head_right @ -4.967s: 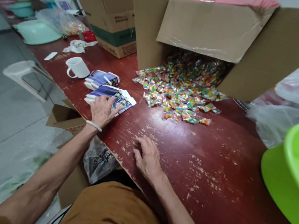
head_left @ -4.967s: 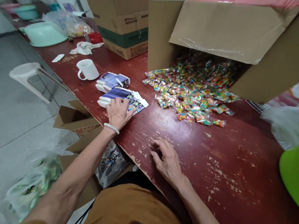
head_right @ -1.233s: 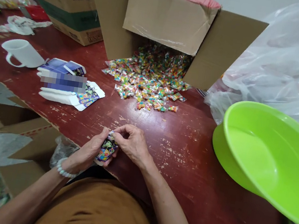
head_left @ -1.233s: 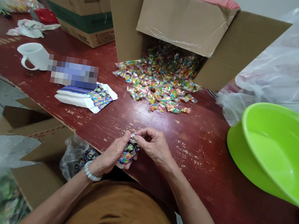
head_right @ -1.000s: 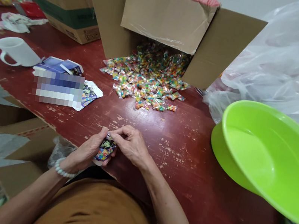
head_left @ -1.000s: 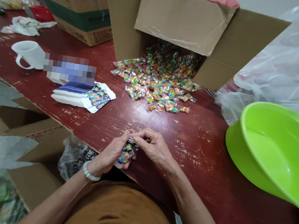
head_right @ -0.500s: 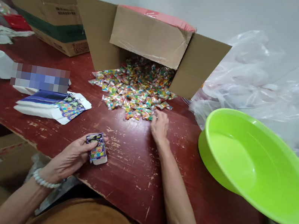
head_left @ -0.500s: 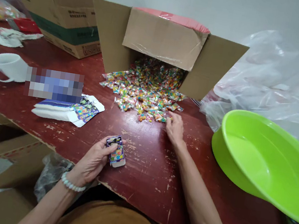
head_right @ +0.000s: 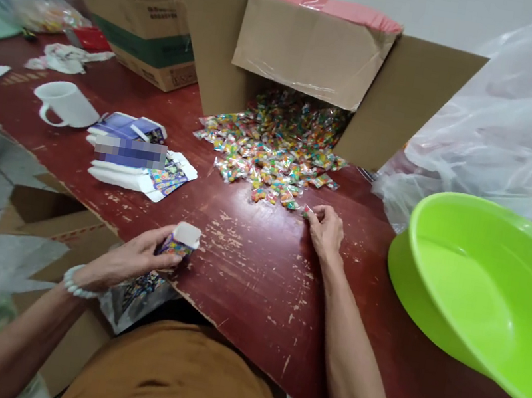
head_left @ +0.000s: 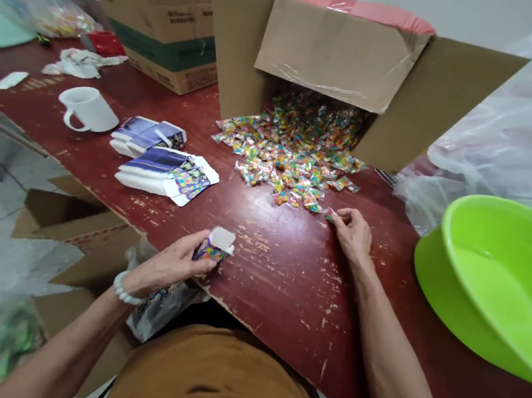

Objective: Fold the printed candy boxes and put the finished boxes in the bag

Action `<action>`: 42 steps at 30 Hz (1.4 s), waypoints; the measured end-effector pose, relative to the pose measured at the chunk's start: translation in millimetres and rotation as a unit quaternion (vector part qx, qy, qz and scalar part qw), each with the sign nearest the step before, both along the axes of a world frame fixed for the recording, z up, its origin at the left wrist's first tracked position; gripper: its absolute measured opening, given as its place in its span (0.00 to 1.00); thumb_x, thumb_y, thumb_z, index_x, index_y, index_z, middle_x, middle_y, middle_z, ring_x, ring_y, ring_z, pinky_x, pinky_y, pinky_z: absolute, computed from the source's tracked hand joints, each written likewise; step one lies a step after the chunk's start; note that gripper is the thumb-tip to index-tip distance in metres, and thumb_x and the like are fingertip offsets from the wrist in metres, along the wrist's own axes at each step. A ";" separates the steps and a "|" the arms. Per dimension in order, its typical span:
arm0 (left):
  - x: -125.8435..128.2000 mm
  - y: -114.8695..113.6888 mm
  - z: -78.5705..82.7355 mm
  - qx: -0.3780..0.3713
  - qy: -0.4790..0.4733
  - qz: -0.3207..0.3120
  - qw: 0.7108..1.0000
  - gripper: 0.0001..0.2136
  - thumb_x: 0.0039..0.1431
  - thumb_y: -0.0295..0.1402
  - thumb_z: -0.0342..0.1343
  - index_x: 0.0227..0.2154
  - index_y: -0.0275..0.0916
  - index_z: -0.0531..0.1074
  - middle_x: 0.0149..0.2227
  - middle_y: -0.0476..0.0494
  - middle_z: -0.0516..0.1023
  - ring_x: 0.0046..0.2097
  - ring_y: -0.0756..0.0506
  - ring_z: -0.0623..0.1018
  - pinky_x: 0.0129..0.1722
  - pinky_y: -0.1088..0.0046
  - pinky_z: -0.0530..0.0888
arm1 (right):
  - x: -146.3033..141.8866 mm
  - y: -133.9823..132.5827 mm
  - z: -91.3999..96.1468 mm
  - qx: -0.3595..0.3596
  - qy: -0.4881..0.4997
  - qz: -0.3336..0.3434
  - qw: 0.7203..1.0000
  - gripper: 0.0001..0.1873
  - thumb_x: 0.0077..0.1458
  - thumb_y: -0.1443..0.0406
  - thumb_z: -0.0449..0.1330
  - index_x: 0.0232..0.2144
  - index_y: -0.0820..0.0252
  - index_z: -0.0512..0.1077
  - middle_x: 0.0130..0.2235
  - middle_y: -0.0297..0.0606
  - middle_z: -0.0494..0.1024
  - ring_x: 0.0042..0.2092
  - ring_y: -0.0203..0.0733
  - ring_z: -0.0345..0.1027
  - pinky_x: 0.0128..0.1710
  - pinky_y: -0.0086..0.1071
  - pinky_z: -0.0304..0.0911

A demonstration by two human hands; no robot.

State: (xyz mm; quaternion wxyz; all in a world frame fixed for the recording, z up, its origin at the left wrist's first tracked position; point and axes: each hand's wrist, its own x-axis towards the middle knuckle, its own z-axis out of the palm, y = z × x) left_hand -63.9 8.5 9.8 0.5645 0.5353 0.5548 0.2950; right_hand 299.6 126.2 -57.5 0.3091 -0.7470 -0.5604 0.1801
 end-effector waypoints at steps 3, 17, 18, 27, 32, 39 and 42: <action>13.9 -7.1 -2.6 -0.052 -0.094 0.004 0.994 0.17 0.54 0.36 0.62 0.46 0.40 0.69 0.38 0.45 0.78 0.38 0.45 0.78 0.41 0.70 0.73 | -26.8 -33.1 15.7 0.055 0.189 0.033 0.980 0.19 0.53 0.51 0.62 0.37 0.59 0.72 0.34 0.40 0.78 0.34 0.44 0.71 0.35 0.36 0.65; 62.6 -20.6 4.6 -0.017 -0.071 -0.038 0.997 0.21 0.46 0.25 0.56 0.46 0.39 0.67 0.31 0.52 0.73 0.28 0.51 0.71 0.29 0.75 0.70 | -119.5 -105.9 67.6 0.056 0.206 0.450 0.867 0.11 0.60 0.67 0.56 0.46 0.55 0.70 0.37 0.36 0.78 0.37 0.41 0.71 0.40 0.35 0.65; 62.6 -21.6 4.1 -0.023 -0.077 -0.035 0.996 0.21 0.47 0.26 0.56 0.47 0.39 0.66 0.30 0.52 0.73 0.27 0.51 0.71 0.28 0.75 0.70 | -118.7 -105.6 67.7 0.044 0.226 0.436 0.870 0.11 0.61 0.66 0.56 0.46 0.54 0.70 0.38 0.36 0.79 0.38 0.40 0.72 0.40 0.35 0.65; 60.6 -28.3 -14.3 -0.069 -0.224 0.048 0.971 0.24 0.60 0.55 0.52 0.45 0.39 0.72 0.29 0.46 0.76 0.26 0.49 0.73 0.24 0.75 0.73 | -126.2 -105.6 44.0 -0.116 0.473 0.257 0.834 0.23 0.44 0.57 0.71 0.42 0.57 0.72 0.33 0.32 0.76 0.30 0.36 0.68 0.32 0.30 0.64; 63.1 -27.2 -17.1 -0.032 -0.199 0.004 0.980 0.21 0.61 0.52 0.53 0.38 0.35 0.75 0.29 0.44 0.76 0.28 0.48 0.74 0.23 0.76 0.73 | -128.3 -113.7 41.7 -0.209 0.554 0.280 0.755 0.22 0.45 0.57 0.71 0.41 0.57 0.73 0.33 0.33 0.78 0.26 0.34 0.70 0.24 0.26 0.61; 67.7 -32.6 -25.0 -0.059 -0.258 0.029 0.964 0.24 0.56 0.51 0.59 0.44 0.34 0.73 0.29 0.44 0.77 0.26 0.49 0.75 0.18 0.79 0.70 | -128.7 -122.8 35.5 -0.238 0.619 0.234 0.711 0.17 0.44 0.60 0.74 0.36 0.59 0.77 0.29 0.32 0.77 0.26 0.32 0.69 0.27 0.26 0.65; 68.0 -33.9 -31.3 -0.045 -0.285 0.025 0.957 0.24 0.56 0.52 0.59 0.44 0.36 0.71 0.31 0.44 0.77 0.27 0.50 0.75 0.18 0.80 0.71 | -132.7 -123.0 27.9 -0.186 0.561 0.230 0.774 0.14 0.46 0.60 0.73 0.34 0.57 0.77 0.27 0.30 0.75 0.23 0.32 0.66 0.24 0.26 0.62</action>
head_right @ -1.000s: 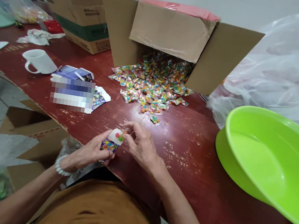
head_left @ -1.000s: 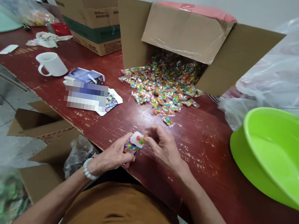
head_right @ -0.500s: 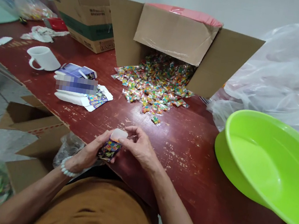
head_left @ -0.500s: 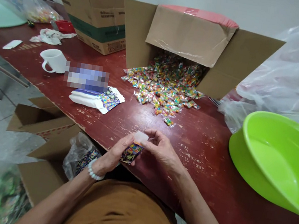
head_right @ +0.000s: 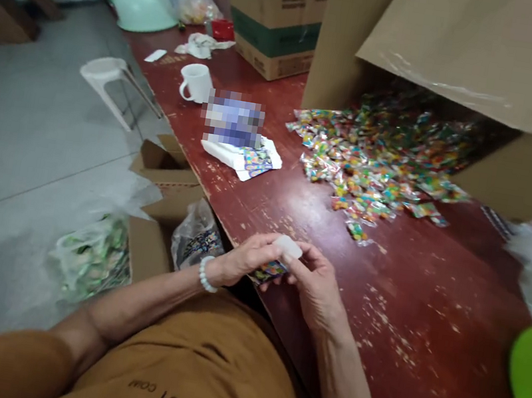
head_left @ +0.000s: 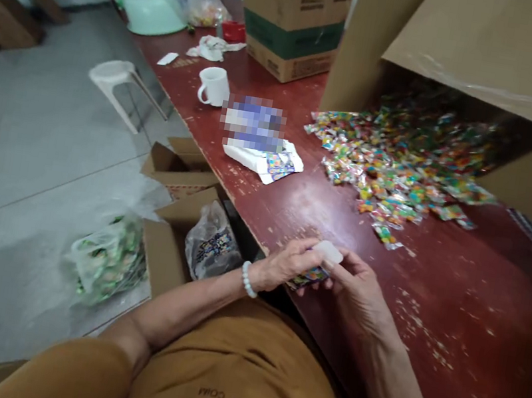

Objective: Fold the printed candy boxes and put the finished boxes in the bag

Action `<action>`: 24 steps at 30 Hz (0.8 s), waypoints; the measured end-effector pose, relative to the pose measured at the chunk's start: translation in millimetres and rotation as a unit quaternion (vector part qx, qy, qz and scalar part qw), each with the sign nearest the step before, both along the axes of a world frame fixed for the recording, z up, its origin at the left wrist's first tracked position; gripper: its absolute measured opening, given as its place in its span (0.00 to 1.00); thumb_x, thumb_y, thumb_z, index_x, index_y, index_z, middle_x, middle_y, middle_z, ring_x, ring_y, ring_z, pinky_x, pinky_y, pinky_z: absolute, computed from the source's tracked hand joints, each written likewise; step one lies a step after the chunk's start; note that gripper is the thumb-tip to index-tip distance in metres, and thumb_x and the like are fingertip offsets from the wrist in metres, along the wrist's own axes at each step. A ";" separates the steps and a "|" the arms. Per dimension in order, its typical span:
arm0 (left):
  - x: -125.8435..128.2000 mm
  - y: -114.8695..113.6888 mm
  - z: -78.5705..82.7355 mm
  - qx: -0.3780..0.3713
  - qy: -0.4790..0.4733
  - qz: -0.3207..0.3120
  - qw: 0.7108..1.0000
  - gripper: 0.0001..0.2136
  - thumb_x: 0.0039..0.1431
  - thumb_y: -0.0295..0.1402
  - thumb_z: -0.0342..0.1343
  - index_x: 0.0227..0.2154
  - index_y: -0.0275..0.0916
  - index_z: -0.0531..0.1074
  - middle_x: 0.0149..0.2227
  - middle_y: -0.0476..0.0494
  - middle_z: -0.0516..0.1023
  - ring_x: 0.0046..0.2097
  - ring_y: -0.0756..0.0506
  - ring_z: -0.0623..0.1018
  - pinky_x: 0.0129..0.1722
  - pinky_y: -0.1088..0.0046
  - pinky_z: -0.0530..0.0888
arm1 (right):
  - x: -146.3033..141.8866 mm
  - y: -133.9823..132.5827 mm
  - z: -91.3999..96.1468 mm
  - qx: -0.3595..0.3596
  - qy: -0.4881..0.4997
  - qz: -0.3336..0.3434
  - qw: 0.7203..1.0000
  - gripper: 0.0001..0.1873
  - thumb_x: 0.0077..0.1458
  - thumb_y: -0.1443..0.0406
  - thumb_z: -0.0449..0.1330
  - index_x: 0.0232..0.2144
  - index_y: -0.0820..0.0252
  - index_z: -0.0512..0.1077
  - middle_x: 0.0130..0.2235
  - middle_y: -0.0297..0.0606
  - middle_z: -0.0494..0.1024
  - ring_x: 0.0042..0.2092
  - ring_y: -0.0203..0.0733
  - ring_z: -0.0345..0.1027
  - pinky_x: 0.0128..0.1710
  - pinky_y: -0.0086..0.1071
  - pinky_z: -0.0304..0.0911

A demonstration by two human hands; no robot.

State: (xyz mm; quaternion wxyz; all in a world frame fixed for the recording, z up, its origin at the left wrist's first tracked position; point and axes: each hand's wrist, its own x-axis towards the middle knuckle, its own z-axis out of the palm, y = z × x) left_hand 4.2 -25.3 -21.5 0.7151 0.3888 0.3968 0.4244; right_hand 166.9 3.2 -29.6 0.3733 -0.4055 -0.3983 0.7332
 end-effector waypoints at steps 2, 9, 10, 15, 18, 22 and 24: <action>-1.0 0.5 -2.1 -0.014 -0.011 0.011 1.000 0.23 0.57 0.54 0.57 0.43 0.37 0.70 0.29 0.46 0.76 0.25 0.50 0.75 0.17 0.80 0.71 | -1.3 -0.3 -3.0 0.127 -0.071 -0.048 0.988 0.09 0.49 0.60 0.71 0.32 0.56 0.78 0.32 0.33 0.77 0.29 0.36 0.70 0.29 0.29 0.66; -7.6 4.8 -2.0 -0.137 -0.070 -0.009 0.988 0.28 0.59 0.60 0.46 0.39 0.37 0.72 0.23 0.47 0.74 0.19 0.49 0.72 0.15 0.77 0.68 | -1.2 -5.6 3.5 0.340 -0.233 -0.012 0.911 0.07 0.57 0.60 0.65 0.35 0.55 0.80 0.36 0.38 0.81 0.32 0.39 0.74 0.35 0.33 0.70; -7.3 4.5 -1.6 -0.130 -0.055 -0.001 0.990 0.26 0.60 0.58 0.47 0.41 0.38 0.72 0.23 0.47 0.73 0.19 0.49 0.72 0.15 0.78 0.67 | -2.0 -5.0 5.1 0.296 -0.222 -0.009 0.929 0.08 0.56 0.58 0.66 0.36 0.56 0.80 0.34 0.37 0.81 0.30 0.38 0.73 0.33 0.32 0.70; -3.5 1.7 3.3 -0.037 0.048 0.013 0.998 0.23 0.64 0.51 0.46 0.50 0.40 0.74 0.26 0.46 0.72 0.27 0.48 0.74 0.22 0.77 0.71 | -5.7 3.0 9.6 0.124 -0.168 -0.022 0.978 0.17 0.41 0.57 0.75 0.33 0.59 0.80 0.33 0.38 0.82 0.30 0.38 0.75 0.30 0.30 0.73; -5.0 2.1 7.9 -0.033 0.092 -0.001 0.995 0.29 0.65 0.53 0.40 0.51 0.37 0.75 0.26 0.44 0.72 0.28 0.47 0.74 0.24 0.75 0.71 | -7.7 5.7 6.6 0.081 -0.141 -0.059 0.985 0.16 0.36 0.58 0.77 0.29 0.59 0.81 0.32 0.38 0.83 0.31 0.39 0.76 0.33 0.31 0.75; -11.4 3.6 14.1 -0.021 0.142 -0.015 0.990 0.31 0.64 0.56 0.41 0.45 0.36 0.80 0.28 0.41 0.73 0.30 0.46 0.75 0.25 0.74 0.72 | -10.5 3.8 0.5 0.038 -0.116 -0.091 0.988 0.17 0.35 0.58 0.77 0.28 0.59 0.81 0.30 0.37 0.82 0.28 0.39 0.75 0.30 0.33 0.75; -14.0 4.0 15.8 -0.030 0.149 -0.008 0.988 0.30 0.63 0.56 0.42 0.43 0.36 0.81 0.28 0.41 0.74 0.29 0.46 0.74 0.26 0.72 0.73 | -10.7 1.2 -0.2 0.068 -0.144 -0.086 0.983 0.16 0.37 0.57 0.76 0.29 0.58 0.81 0.32 0.38 0.82 0.30 0.41 0.76 0.34 0.37 0.75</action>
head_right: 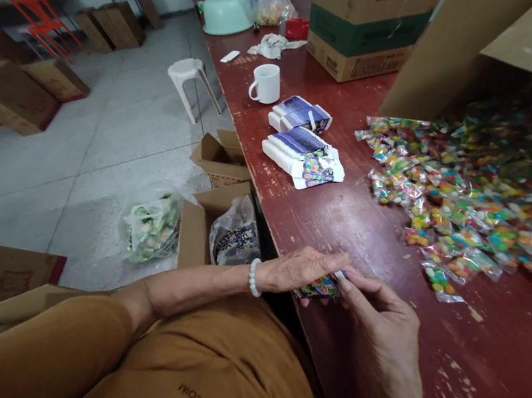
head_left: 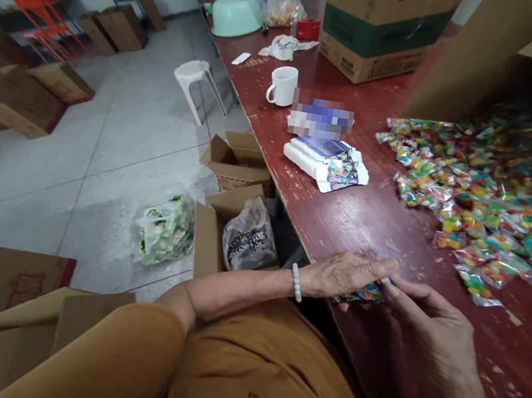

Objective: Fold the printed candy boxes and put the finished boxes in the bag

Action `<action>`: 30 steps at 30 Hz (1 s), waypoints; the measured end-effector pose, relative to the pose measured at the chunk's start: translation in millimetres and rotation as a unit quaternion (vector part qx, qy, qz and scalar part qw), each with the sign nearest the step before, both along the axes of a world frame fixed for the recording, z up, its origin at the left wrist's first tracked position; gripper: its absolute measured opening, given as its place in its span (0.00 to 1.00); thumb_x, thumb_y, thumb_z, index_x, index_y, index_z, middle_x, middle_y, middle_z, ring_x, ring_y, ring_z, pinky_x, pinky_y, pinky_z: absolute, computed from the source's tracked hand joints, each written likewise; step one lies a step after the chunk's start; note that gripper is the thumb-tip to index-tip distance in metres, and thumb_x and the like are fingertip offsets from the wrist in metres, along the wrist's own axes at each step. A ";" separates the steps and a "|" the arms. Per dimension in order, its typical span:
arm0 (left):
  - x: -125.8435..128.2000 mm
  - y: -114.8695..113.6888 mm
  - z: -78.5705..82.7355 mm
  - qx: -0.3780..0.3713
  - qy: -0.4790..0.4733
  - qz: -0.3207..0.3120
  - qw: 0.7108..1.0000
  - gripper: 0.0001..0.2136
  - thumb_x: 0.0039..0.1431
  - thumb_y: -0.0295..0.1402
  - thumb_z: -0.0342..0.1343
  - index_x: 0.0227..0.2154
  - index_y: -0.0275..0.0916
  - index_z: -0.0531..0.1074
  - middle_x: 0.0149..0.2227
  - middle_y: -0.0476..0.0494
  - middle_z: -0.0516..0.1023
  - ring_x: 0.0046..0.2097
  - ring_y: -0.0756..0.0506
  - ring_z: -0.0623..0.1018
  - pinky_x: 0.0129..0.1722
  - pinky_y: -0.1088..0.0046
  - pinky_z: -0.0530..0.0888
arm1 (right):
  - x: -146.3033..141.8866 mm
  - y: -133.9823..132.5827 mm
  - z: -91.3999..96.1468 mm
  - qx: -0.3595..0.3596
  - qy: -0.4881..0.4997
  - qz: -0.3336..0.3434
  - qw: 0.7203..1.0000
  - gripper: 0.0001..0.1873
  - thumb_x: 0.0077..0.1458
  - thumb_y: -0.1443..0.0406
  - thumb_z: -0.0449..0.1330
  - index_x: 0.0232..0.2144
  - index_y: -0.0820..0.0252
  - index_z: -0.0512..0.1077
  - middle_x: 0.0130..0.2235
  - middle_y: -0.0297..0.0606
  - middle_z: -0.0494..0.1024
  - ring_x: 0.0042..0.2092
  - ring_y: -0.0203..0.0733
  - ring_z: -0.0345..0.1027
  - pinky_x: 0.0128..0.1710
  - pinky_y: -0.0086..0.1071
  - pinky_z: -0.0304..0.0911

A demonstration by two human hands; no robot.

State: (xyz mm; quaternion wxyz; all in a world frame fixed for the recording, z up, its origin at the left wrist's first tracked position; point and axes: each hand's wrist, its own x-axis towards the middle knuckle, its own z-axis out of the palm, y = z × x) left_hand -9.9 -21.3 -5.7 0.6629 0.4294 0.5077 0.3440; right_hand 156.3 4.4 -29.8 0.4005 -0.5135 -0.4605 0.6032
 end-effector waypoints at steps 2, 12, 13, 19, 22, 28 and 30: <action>-1.0 0.4 -0.4 -0.027 -0.031 0.017 0.999 0.26 0.62 0.52 0.46 0.44 0.37 0.80 0.28 0.41 0.75 0.28 0.46 0.73 0.27 0.70 0.73 | 0.3 -3.7 0.9 0.083 -0.044 0.017 0.995 0.13 0.43 0.57 0.74 0.30 0.57 0.81 0.35 0.39 0.82 0.36 0.45 0.77 0.42 0.43 0.75; -12.5 -4.0 -12.7 0.020 -0.131 0.173 0.976 0.13 0.53 0.38 0.53 0.36 0.35 0.75 0.33 0.44 0.77 0.31 0.49 0.74 0.31 0.75 0.71 | -12.3 -19.9 -12.7 0.314 -0.159 0.165 0.921 0.21 0.56 0.59 0.65 0.52 0.51 0.73 0.55 0.44 0.70 0.54 0.50 0.68 0.54 0.48 0.67; -23.3 -8.7 -10.2 0.019 -0.119 0.179 0.976 0.15 0.54 0.40 0.54 0.39 0.36 0.74 0.30 0.45 0.77 0.29 0.49 0.74 0.29 0.75 0.71 | -12.1 -19.0 -15.9 0.294 -0.158 0.177 0.926 0.22 0.56 0.58 0.65 0.53 0.51 0.72 0.57 0.45 0.68 0.55 0.49 0.67 0.53 0.47 0.67; -118.7 -47.8 3.8 0.086 0.246 0.196 0.945 0.21 0.61 0.47 0.52 0.51 0.41 0.73 0.41 0.42 0.81 0.43 0.41 0.80 0.42 0.67 0.74 | -3.2 -8.3 -33.4 0.162 -0.118 0.130 0.971 0.20 0.58 0.57 0.62 0.52 0.55 0.71 0.51 0.44 0.74 0.40 0.40 0.70 0.44 0.38 0.69; -141.9 -35.4 0.8 0.141 0.443 0.175 0.868 0.20 0.61 0.45 0.55 0.53 0.42 0.72 0.48 0.41 0.80 0.48 0.40 0.78 0.50 0.64 0.71 | -4.1 -2.6 -36.2 0.135 -0.106 0.110 0.979 0.20 0.57 0.56 0.62 0.49 0.58 0.72 0.45 0.43 0.77 0.37 0.39 0.70 0.40 0.36 0.69; -114.8 74.3 -0.8 0.222 0.691 0.118 0.678 0.21 0.66 0.42 0.50 0.57 0.40 0.70 0.52 0.34 0.74 0.52 0.34 0.71 0.50 0.57 0.66 | -4.0 0.5 -37.6 0.127 -0.117 0.109 0.979 0.19 0.57 0.56 0.62 0.48 0.60 0.73 0.37 0.40 0.78 0.35 0.40 0.70 0.37 0.35 0.69; -108.2 107.0 0.2 0.215 0.708 0.107 0.664 0.22 0.64 0.42 0.52 0.58 0.39 0.68 0.54 0.29 0.71 0.54 0.30 0.68 0.50 0.54 0.64 | -2.5 0.4 -38.1 0.133 -0.123 0.111 0.977 0.18 0.58 0.57 0.61 0.47 0.59 0.74 0.37 0.40 0.78 0.35 0.41 0.71 0.37 0.35 0.68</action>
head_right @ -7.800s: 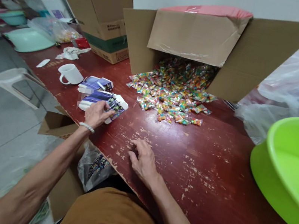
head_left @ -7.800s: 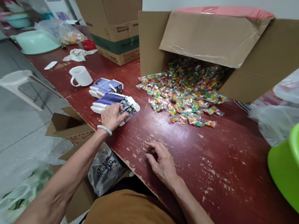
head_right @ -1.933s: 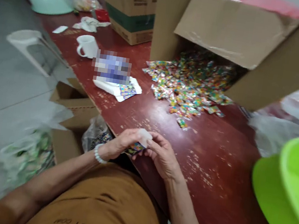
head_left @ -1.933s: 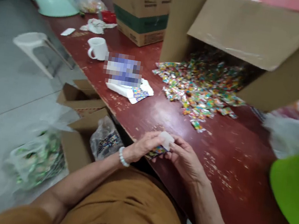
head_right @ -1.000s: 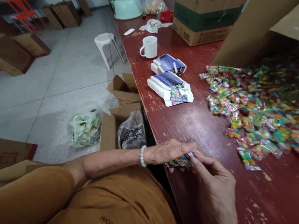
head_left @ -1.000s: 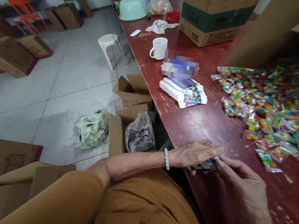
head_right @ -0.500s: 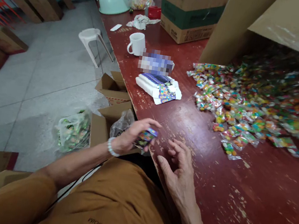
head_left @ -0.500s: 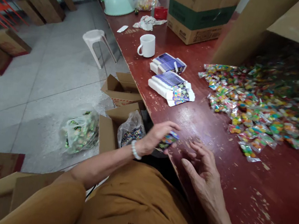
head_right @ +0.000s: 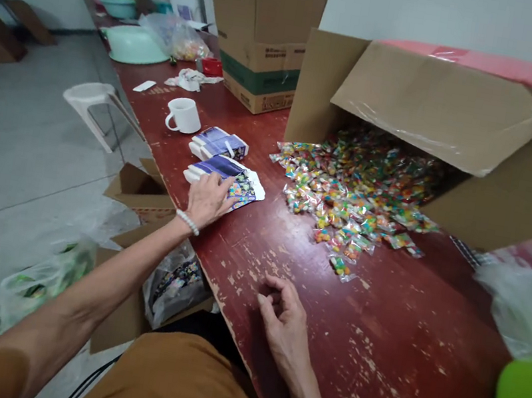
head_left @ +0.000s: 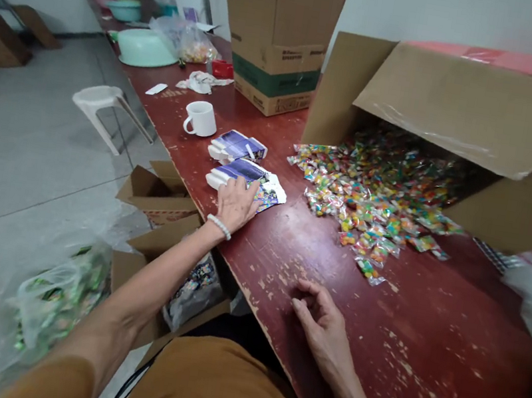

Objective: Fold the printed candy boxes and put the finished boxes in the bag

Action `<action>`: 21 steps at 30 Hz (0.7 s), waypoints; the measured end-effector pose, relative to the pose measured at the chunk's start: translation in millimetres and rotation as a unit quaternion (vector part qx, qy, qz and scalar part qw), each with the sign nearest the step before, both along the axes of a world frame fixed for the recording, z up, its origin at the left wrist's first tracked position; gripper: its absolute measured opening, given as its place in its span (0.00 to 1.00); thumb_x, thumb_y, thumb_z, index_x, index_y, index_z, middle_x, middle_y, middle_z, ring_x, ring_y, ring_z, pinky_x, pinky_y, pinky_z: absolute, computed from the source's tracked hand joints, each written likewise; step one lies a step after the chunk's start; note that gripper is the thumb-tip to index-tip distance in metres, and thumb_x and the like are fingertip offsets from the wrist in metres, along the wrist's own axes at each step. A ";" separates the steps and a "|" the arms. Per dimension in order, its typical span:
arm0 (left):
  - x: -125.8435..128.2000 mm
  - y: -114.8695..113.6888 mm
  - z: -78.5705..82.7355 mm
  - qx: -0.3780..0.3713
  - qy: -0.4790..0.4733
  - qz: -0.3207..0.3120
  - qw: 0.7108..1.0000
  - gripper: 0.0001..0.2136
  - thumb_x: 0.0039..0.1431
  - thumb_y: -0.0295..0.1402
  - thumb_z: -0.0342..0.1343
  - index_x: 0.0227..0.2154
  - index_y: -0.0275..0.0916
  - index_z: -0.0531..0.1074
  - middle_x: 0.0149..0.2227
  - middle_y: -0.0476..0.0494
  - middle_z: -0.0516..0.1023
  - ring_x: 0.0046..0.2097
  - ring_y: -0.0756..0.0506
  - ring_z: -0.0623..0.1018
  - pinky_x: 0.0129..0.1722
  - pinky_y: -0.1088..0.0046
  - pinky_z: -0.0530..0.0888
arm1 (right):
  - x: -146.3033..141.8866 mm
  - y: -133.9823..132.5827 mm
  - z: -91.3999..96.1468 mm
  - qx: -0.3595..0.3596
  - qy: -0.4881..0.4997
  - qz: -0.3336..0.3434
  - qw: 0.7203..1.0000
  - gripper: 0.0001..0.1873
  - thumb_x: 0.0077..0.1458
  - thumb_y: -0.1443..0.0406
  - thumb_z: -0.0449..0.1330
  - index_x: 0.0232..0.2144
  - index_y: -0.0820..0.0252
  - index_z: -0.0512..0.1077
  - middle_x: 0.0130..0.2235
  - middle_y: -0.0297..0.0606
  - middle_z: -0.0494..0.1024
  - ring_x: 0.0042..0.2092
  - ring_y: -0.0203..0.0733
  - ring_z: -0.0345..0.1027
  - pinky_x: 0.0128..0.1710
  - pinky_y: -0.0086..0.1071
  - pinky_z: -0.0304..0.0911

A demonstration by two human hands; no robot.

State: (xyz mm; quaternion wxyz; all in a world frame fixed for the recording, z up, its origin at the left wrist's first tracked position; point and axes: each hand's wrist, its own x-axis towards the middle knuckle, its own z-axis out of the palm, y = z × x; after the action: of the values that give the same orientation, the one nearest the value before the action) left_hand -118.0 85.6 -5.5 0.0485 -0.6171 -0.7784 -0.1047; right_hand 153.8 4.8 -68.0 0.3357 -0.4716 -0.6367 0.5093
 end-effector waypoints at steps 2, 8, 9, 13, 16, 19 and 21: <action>1.2 20.3 0.8 -0.010 -0.003 -0.006 1.000 0.21 0.62 0.42 0.55 0.54 0.38 0.71 0.53 0.27 0.70 0.54 0.28 0.67 0.50 0.52 0.63 | 0.3 0.1 0.9 0.011 -0.005 -0.002 1.000 0.16 0.58 0.58 0.60 0.46 0.59 0.74 0.36 0.39 0.78 0.35 0.41 0.71 0.36 0.34 0.68; -5.9 29.8 8.1 -0.023 -0.050 -0.002 0.998 0.16 0.57 0.42 0.61 0.44 0.37 0.74 0.50 0.29 0.73 0.53 0.30 0.69 0.50 0.55 0.63 | -0.7 2.1 4.7 0.034 0.002 -0.005 0.999 0.12 0.56 0.61 0.61 0.42 0.57 0.76 0.37 0.39 0.78 0.34 0.40 0.69 0.36 0.34 0.68; -5.9 27.0 10.1 -0.018 -0.068 0.000 0.998 0.15 0.57 0.41 0.60 0.42 0.37 0.74 0.49 0.30 0.73 0.53 0.30 0.70 0.49 0.56 0.64 | -0.5 2.5 4.1 0.019 0.012 -0.003 1.000 0.13 0.56 0.60 0.62 0.42 0.57 0.76 0.37 0.39 0.78 0.34 0.40 0.69 0.37 0.34 0.68; 4.4 0.6 16.4 -0.011 -0.168 -0.004 0.986 0.11 0.61 0.43 0.55 0.34 0.40 0.72 0.36 0.42 0.78 0.41 0.38 0.78 0.39 0.65 0.69 | -3.3 4.9 4.3 -0.103 0.112 -0.040 0.987 0.21 0.54 0.54 0.64 0.48 0.57 0.73 0.42 0.41 0.78 0.36 0.40 0.70 0.34 0.32 0.68; 25.3 -37.3 17.7 -0.033 -0.309 -0.042 0.950 0.13 0.60 0.45 0.55 0.31 0.40 0.69 0.29 0.49 0.77 0.31 0.46 0.77 0.31 0.72 0.71 | -12.1 8.4 13.8 -0.130 0.180 -0.105 0.969 0.32 0.50 0.52 0.68 0.54 0.55 0.67 0.50 0.44 0.76 0.39 0.40 0.71 0.35 0.32 0.70; 50.5 -77.5 14.9 -0.144 -0.614 -0.086 0.771 0.16 0.52 0.45 0.64 0.32 0.38 0.70 0.29 0.48 0.76 0.27 0.49 0.74 0.28 0.75 0.70 | -19.6 11.1 28.4 -0.089 0.205 -0.106 0.969 0.25 0.52 0.53 0.67 0.50 0.56 0.70 0.45 0.41 0.78 0.40 0.41 0.71 0.39 0.33 0.69; 64.1 -96.2 10.8 -0.252 -0.732 -0.125 0.621 0.20 0.49 0.46 0.67 0.39 0.37 0.73 0.37 0.43 0.79 0.33 0.48 0.77 0.32 0.74 0.71 | -20.1 10.5 37.0 -0.071 0.196 -0.069 0.976 0.16 0.56 0.55 0.64 0.42 0.57 0.73 0.37 0.37 0.79 0.36 0.40 0.71 0.38 0.32 0.68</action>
State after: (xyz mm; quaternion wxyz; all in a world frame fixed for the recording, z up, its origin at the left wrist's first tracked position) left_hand -53.9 -10.6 5.3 -0.7083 -0.4160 -0.4678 -0.3262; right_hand 133.7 15.3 -30.9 0.4541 -0.4283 -0.4864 0.6113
